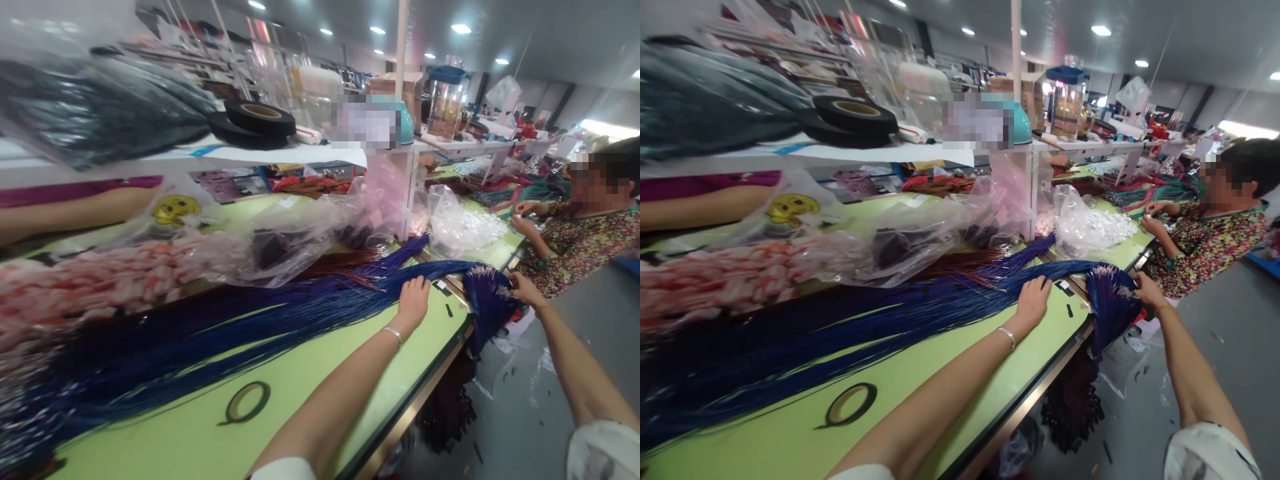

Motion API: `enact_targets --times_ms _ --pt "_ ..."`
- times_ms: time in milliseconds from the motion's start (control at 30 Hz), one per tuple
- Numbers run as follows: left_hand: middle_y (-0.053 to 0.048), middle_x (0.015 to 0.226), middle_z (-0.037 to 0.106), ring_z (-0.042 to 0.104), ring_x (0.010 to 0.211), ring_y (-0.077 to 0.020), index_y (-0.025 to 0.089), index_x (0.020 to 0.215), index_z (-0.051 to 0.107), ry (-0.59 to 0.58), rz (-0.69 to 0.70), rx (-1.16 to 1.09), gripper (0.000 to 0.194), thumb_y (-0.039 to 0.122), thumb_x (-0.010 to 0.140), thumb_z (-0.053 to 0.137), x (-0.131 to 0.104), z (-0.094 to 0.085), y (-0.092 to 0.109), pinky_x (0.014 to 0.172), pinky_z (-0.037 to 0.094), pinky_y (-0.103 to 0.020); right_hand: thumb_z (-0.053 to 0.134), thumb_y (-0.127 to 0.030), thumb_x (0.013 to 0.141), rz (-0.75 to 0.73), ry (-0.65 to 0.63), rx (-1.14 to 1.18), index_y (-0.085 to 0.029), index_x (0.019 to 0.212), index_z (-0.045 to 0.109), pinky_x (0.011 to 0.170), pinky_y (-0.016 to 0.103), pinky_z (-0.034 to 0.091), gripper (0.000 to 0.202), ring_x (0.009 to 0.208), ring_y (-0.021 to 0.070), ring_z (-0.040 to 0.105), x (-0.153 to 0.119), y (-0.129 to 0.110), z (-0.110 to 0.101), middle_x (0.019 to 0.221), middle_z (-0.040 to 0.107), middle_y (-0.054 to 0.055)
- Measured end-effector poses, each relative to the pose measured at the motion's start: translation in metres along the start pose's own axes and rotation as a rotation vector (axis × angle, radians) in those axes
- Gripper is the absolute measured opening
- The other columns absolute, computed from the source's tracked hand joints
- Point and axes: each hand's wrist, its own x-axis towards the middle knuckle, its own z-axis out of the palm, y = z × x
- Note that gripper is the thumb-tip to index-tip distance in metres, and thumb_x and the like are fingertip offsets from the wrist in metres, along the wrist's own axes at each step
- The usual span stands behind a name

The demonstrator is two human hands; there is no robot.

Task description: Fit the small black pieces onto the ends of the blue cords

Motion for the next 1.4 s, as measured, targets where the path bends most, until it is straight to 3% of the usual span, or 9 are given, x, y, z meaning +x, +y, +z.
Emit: enact_targets --times_ms 67,233,467,633,833,1033,1233,1400 --pt "-0.015 0.123 0.054 0.05 0.104 -0.0243 0.014 0.115 0.056 -0.001 -0.01 -0.005 0.034 0.009 0.088 0.036 -0.004 -0.001 -0.001 0.087 0.038 -0.038 0.067 -0.022 0.05 0.012 0.063 -0.046 -0.018 0.085 0.06 0.06 0.025 0.039 0.036 0.062 0.0154 0.052 -0.003 0.006 0.005 0.07 0.062 0.001" --pt "-0.017 0.125 0.053 0.05 0.108 -0.0245 0.013 0.114 0.056 0.008 -0.027 -0.024 0.034 0.008 0.087 0.037 -0.007 0.0 -0.002 0.09 0.038 -0.039 0.057 -0.027 0.063 0.035 0.165 -0.095 -0.019 0.073 0.059 0.066 0.029 0.041 0.013 0.064 0.0178 0.055 -0.025 0.023 0.025 0.067 0.061 0.003" --pt "-0.018 0.13 0.05 0.048 0.114 -0.0257 0.013 0.116 0.056 0.031 -0.023 -0.032 0.036 0.006 0.086 0.036 -0.017 0.0 0.0 0.095 0.037 -0.041 0.048 -0.025 0.068 0.045 0.213 0.024 -0.017 0.097 0.063 0.081 0.035 0.044 0.033 0.085 0.0219 0.06 -0.026 0.04 0.041 0.096 0.067 0.009" --pt "-0.018 0.13 0.051 0.049 0.116 -0.0263 0.013 0.116 0.056 0.025 -0.022 -0.002 0.036 0.006 0.086 0.037 -0.025 -0.004 0.001 0.096 0.039 -0.042 0.05 -0.027 0.063 0.059 0.095 0.151 -0.019 0.086 0.064 0.073 0.031 0.047 0.028 0.074 0.0189 0.06 -0.011 0.046 0.032 0.079 0.067 0.003" --pt "-0.018 0.131 0.051 0.049 0.116 -0.0268 0.014 0.116 0.056 0.036 -0.031 -0.047 0.037 0.006 0.086 0.036 -0.024 -0.003 0.001 0.095 0.04 -0.043 0.053 -0.027 0.059 0.083 -0.064 0.263 -0.018 0.065 0.055 0.056 0.025 0.043 0.01 0.057 0.0147 0.054 -0.017 0.044 0.018 0.058 0.058 -0.001" --pt "-0.019 0.131 0.05 0.049 0.116 -0.0267 0.013 0.113 0.057 0.039 -0.038 -0.067 0.034 0.008 0.086 0.038 -0.025 -0.003 0.001 0.095 0.039 -0.043 0.054 -0.028 0.06 0.063 -0.144 0.312 -0.018 0.074 0.055 0.056 0.024 0.043 0.018 0.06 0.0145 0.054 -0.025 0.037 0.016 0.064 0.06 -0.001" --pt "-0.02 0.129 0.05 0.05 0.113 -0.0269 0.012 0.109 0.059 0.052 -0.022 -0.015 0.031 0.009 0.087 0.037 -0.025 -0.001 0.0 0.093 0.04 -0.042 0.061 -0.027 0.055 0.032 -0.152 0.254 -0.017 0.07 0.056 0.061 0.024 0.041 0.019 0.064 0.0139 0.051 -0.027 0.03 0.012 0.064 0.057 -0.004" --pt "-0.018 0.128 0.051 0.05 0.112 -0.0265 0.012 0.105 0.06 0.051 -0.011 -0.007 0.029 0.01 0.087 0.038 -0.025 -0.004 0.001 0.092 0.04 -0.042 0.059 -0.031 0.057 0.043 -0.073 0.239 -0.019 0.066 0.052 0.059 0.023 0.038 0.016 0.061 0.0126 0.045 -0.024 0.025 0.014 0.058 0.05 -0.006"
